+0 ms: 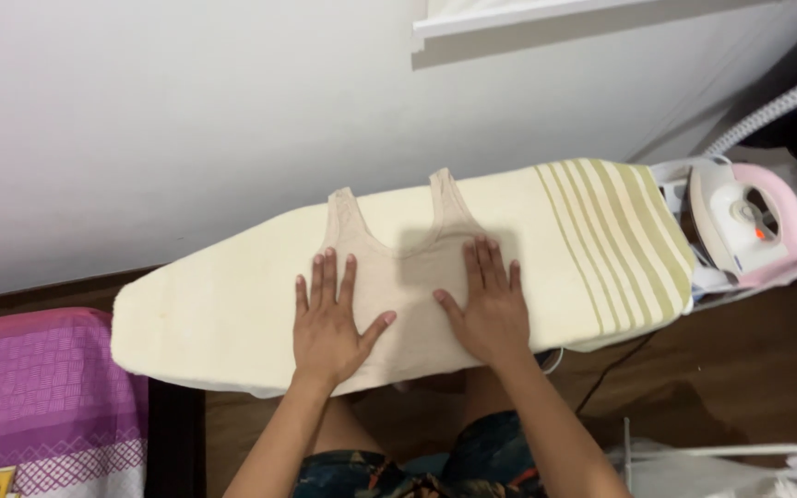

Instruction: Ironing and folding a white t-shirt and a beige tank top on an ironing board.

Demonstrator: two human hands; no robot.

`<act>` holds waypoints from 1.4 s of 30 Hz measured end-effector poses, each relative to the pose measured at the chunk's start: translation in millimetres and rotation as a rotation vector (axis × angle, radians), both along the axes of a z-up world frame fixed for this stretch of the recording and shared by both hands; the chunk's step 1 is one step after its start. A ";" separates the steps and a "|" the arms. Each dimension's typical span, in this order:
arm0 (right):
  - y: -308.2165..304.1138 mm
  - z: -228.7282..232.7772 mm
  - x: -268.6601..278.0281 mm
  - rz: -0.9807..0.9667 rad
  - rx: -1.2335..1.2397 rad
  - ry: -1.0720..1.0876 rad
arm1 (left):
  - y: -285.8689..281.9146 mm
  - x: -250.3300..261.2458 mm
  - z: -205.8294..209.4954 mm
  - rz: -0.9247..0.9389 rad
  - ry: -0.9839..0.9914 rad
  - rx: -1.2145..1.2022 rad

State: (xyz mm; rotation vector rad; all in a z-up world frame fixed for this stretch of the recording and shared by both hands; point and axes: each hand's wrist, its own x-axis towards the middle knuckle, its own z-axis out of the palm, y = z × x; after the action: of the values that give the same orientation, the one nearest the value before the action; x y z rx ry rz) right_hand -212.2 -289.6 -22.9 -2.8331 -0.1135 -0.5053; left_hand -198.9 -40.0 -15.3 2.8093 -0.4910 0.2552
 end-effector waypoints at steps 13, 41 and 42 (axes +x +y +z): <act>-98.1 -76.8 -137.9 -0.381 0.351 -0.302 | 51.1 -81.6 -37.1 0.100 -0.016 -0.172; -273.9 -43.4 -125.1 -0.528 0.656 -0.370 | -51.1 -39.3 -28.2 -0.195 -0.086 -0.030; -266.7 -25.8 -128.8 -0.569 0.593 -0.411 | -47.9 -46.8 -22.3 -0.203 -0.134 -0.092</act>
State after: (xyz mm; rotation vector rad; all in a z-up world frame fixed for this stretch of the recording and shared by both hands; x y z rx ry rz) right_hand -341.0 -556.3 -48.7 -2.1157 0.6681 -1.0317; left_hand -245.7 -87.9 -37.6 2.6399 -0.7686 0.4134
